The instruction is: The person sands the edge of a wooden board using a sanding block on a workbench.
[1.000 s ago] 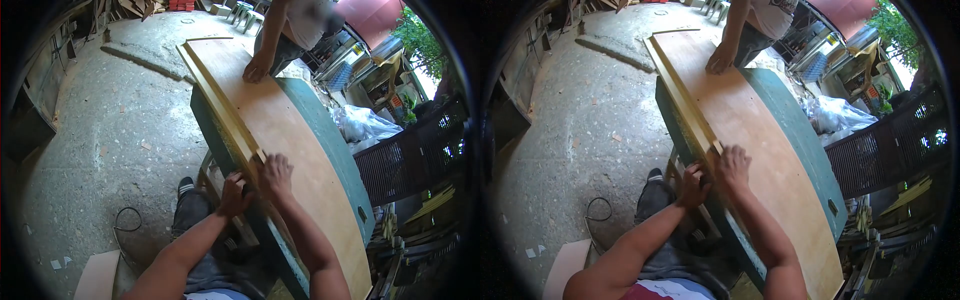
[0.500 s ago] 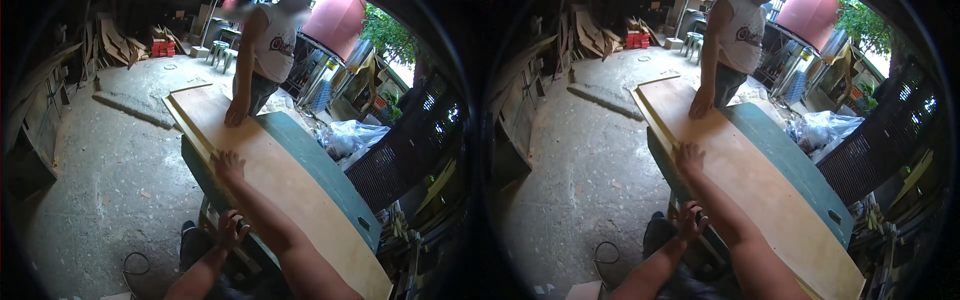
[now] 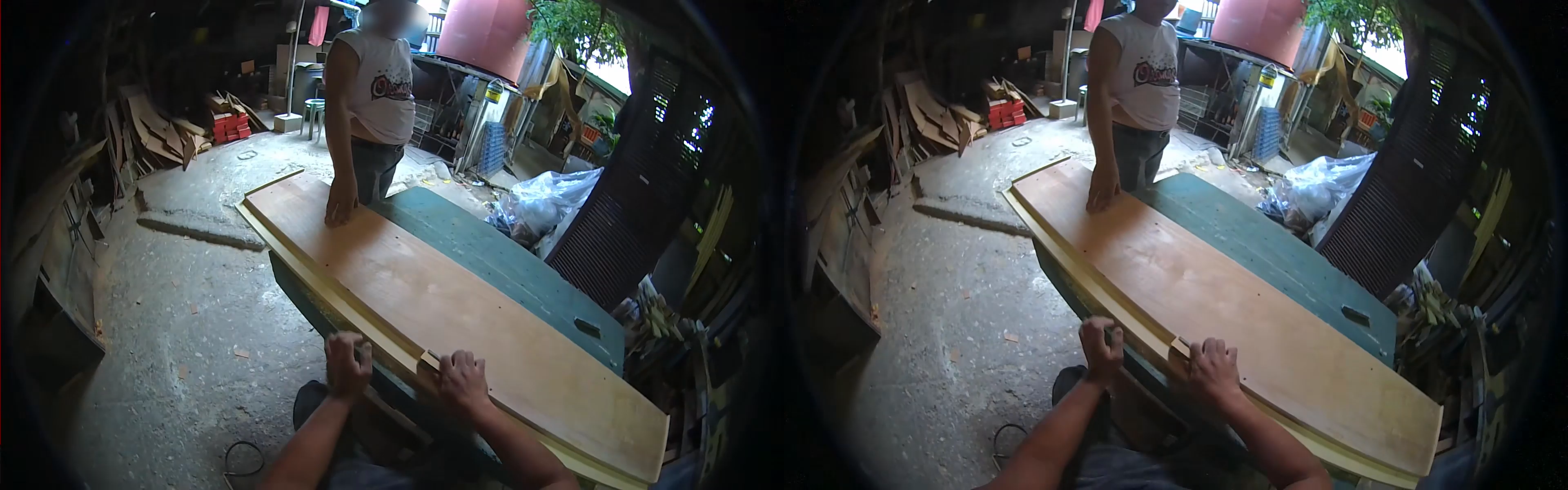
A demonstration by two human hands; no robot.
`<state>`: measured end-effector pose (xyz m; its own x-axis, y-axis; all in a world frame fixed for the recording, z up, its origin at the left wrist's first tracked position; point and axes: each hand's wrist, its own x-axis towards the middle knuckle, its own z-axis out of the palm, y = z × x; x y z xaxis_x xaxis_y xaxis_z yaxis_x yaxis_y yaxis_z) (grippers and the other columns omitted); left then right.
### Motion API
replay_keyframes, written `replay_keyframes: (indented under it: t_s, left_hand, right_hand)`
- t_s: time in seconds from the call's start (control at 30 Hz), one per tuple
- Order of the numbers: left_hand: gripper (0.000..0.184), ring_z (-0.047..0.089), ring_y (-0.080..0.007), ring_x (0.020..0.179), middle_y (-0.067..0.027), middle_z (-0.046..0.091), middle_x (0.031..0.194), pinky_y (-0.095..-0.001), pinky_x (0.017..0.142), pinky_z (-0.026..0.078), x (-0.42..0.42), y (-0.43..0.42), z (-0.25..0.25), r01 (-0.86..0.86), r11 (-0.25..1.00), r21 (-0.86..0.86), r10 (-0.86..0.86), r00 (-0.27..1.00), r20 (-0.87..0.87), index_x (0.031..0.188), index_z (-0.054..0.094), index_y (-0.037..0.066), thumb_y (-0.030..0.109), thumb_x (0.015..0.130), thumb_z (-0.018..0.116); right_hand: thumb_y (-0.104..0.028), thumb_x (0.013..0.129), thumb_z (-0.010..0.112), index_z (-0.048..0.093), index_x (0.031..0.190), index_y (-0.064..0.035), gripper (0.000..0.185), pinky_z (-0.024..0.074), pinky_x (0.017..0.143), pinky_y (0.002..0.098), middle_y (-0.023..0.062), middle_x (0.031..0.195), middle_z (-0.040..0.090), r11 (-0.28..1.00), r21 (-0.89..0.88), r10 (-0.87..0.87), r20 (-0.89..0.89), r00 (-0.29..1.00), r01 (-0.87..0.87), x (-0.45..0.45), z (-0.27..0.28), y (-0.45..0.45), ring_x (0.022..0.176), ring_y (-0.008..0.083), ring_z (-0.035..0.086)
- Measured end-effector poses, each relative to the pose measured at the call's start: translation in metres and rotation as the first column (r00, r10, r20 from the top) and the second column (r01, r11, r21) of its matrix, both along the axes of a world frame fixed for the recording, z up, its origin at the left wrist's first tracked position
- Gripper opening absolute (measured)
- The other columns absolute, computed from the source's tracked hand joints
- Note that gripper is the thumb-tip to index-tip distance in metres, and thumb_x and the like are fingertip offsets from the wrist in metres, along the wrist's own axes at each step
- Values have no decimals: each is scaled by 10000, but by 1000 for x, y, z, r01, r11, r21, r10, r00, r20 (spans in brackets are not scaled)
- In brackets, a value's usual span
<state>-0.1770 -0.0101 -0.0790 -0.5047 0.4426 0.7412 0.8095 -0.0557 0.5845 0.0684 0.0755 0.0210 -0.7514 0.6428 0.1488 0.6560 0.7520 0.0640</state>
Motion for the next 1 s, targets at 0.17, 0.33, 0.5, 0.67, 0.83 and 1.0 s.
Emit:
replay_keyframes:
  t_s: [0.17,0.33,0.5,0.67,0.83,1.0]
  left_hand:
    - [377,561,-438,1265,-235,609,1316,-532,1130,407,-56,64,26,-269,959,86,265,963,53,1292,570,19,73,927,647]
    - [389,516,-459,1353,-262,570,1418,-527,1196,366,-68,81,-22,-288,956,51,276,946,167,1333,557,-8,60,952,595]
    - [394,481,-479,1383,-286,542,1441,-558,1211,348,-85,82,-36,-264,963,61,263,965,17,1333,563,-25,68,952,520]
    - [338,506,-475,1357,-269,597,1395,-557,1201,361,-90,87,-45,-313,948,62,315,949,-26,1275,623,-22,79,983,486]
    - [305,501,-481,1359,-284,576,1419,-552,1192,371,-78,83,-44,-324,943,72,319,945,76,1263,611,-41,127,1034,502]
    - [377,498,-471,1354,-291,542,1439,-524,1181,366,-63,78,-29,-344,933,110,327,933,151,1348,528,-55,133,1023,492]
  right_hand:
    - [-334,951,570,571,1199,-47,379,405,899,521,176,1149,565,991,90,101,-8,995,-100,-36,-19,13,1124,339,532]
    - [-342,965,552,562,1281,-54,427,409,951,558,181,1232,555,986,123,124,-106,987,-111,-124,-32,27,1197,335,515]
    - [-347,976,545,558,1283,-64,417,416,946,563,170,1241,564,983,139,137,-145,980,-117,-158,-25,26,1187,329,521]
    - [-427,961,594,581,1318,-79,499,420,945,583,157,1251,574,994,73,99,-203,974,-86,-63,-45,28,1218,348,525]
    - [-380,896,689,596,1210,-125,416,415,846,556,142,1179,575,992,21,-123,-8,992,123,78,-20,-21,1122,320,540]
    - [-363,912,673,560,1226,-95,428,383,906,534,158,1145,539,998,21,-52,5,999,52,50,-11,-15,1124,344,505]
